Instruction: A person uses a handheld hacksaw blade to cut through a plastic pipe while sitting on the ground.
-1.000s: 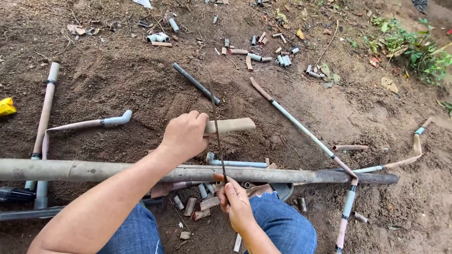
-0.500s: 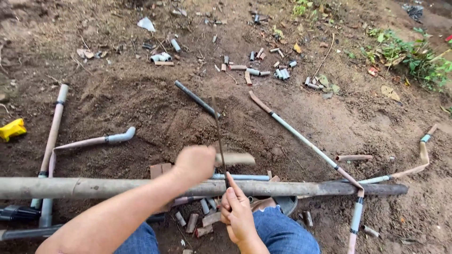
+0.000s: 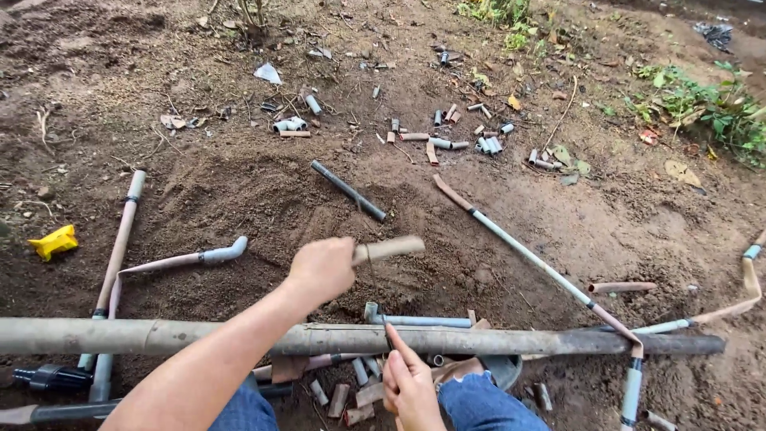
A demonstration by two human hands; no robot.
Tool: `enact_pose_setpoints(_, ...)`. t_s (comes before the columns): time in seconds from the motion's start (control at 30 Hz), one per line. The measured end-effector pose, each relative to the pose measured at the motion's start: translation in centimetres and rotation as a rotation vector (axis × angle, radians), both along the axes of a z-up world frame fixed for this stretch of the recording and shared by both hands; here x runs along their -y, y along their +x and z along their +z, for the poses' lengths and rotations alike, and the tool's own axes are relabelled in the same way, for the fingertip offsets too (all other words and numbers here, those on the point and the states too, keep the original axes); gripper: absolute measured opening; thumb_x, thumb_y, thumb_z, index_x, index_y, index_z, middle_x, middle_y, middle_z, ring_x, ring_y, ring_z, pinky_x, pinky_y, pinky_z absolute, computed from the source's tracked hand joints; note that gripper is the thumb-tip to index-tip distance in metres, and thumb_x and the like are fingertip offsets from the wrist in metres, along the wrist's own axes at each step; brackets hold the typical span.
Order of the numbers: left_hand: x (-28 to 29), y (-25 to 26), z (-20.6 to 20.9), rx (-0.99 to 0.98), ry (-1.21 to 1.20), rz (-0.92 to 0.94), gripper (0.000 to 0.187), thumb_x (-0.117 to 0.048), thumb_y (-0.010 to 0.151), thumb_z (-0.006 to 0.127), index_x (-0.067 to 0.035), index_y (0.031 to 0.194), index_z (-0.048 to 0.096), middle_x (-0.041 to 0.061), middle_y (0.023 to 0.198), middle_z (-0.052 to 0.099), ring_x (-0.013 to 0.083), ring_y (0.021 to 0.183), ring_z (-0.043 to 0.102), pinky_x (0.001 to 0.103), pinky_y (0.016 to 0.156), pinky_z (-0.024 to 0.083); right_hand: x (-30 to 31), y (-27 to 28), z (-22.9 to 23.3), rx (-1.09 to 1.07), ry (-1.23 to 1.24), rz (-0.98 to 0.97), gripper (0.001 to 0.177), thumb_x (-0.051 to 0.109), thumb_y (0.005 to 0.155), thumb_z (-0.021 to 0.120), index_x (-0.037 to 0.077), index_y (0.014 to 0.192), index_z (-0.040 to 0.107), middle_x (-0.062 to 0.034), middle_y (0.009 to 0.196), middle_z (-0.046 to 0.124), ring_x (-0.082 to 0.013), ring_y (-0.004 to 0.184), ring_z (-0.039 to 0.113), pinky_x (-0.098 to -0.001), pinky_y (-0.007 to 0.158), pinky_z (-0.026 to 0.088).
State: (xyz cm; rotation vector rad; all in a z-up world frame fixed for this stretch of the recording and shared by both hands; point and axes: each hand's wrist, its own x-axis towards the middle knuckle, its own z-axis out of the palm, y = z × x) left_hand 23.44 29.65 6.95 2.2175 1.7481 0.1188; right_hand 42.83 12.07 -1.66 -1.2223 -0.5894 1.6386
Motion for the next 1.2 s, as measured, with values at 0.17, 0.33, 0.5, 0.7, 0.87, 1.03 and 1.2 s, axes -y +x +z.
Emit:
enact_pose_setpoints(0.17, -1.0, -2.3, -0.5, -0.004, 0.062, 0.104, 0.018, -0.027, 0.102, 0.061, -0.010, 0.100, 0.068, 0.009, 0.091, 0.076, 0.0294, 0.077, 0.076, 0.045, 0.072, 0.063, 0.4, 1.4, -4.7, -0.029, 0.016, 0.078, 0.058, 0.010, 0.106, 0.055, 0.012, 0.164, 0.056, -0.0026, 0.056, 0.048, -0.0077, 0.041, 0.028, -0.0243, 0.035, 0.019)
enact_pose_setpoints(0.33, -1.3, -1.6, -0.8, 0.008, 0.104, 0.028, 0.018, -0.025, 0.096, 0.063, -0.008, 0.100, 0.069, 0.012, 0.092, 0.076, 0.0362, 0.083, 0.075, 0.049, 0.078, 0.060, 0.3, 1.1, -3.3, -0.006, 0.041, 0.058, 0.058, 0.014, 0.106, 0.057, 0.014, 0.164, 0.055, -0.0017, 0.058, 0.047, -0.0062, 0.041, 0.028, -0.0231, 0.035, 0.018)
enact_pose_setpoints(0.5, -0.2, -0.6, 0.9, -0.068, 0.054, -0.031, 0.012, -0.016, 0.100, 0.061, -0.006, 0.103, 0.067, 0.010, 0.087, 0.075, 0.0257, 0.069, 0.077, 0.039, 0.063, 0.066, -1.1, 0.8, -0.8, 0.016, 0.061, 0.064, 0.063, 0.016, 0.105, 0.058, 0.016, 0.167, 0.051, 0.0018, 0.055, 0.047, -0.0062, 0.040, 0.027, -0.0229, 0.032, 0.021)
enact_pose_setpoints(0.7, 0.2, 1.4, -0.3, -0.002, 0.086, -0.091, 0.011, -0.016, 0.095, 0.063, -0.010, 0.099, 0.072, 0.010, 0.090, 0.077, 0.0286, 0.080, 0.078, 0.042, 0.075, 0.066, -1.4, 0.8, -0.3, -0.045, 0.043, -0.010, 0.062, 0.019, 0.107, 0.052, 0.016, 0.169, 0.046, 0.0007, 0.060, 0.045, -0.0057, 0.042, 0.025, -0.0241, 0.034, 0.018)
enact_pose_setpoints(0.87, 0.4, 0.3, -0.4, -0.057, 0.028, -0.055, 0.012, -0.018, 0.099, 0.062, -0.009, 0.101, 0.070, 0.008, 0.089, 0.074, 0.0241, 0.076, 0.075, 0.039, 0.072, 0.065, -1.1, 0.7, -1.9, -0.085, 0.037, -0.006, 0.059, 0.014, 0.107, 0.053, 0.014, 0.166, 0.051, -0.0014, 0.059, 0.042, -0.0072, 0.043, 0.023, -0.0250, 0.037, 0.015)
enact_pose_setpoints(1.03, 0.1, 0.1, -0.3, 0.090, 0.139, -0.111, 0.013, -0.020, 0.084, 0.070, -0.009, 0.089, 0.075, 0.012, 0.087, 0.077, 0.0371, 0.079, 0.075, 0.048, 0.074, 0.060, -0.8, 1.3, -3.0, -0.071, 0.053, -0.034, 0.060, 0.015, 0.107, 0.052, 0.015, 0.167, 0.049, -0.0015, 0.059, 0.043, -0.0069, 0.041, 0.026, -0.0248, 0.036, 0.017)
enact_pose_setpoints(1.2, 1.7, 0.8, 0.9, -0.068, -0.091, -0.078, 0.016, -0.017, 0.093, 0.063, -0.008, 0.100, 0.075, 0.009, 0.095, 0.077, 0.0267, 0.078, 0.077, 0.042, 0.073, 0.065, -1.6, 1.0, -2.0, 0.022, 0.053, 0.008, 0.061, 0.017, 0.105, 0.053, 0.011, 0.166, 0.050, 0.0006, 0.063, 0.044, -0.0072, 0.045, 0.025, -0.0264, 0.037, 0.016)
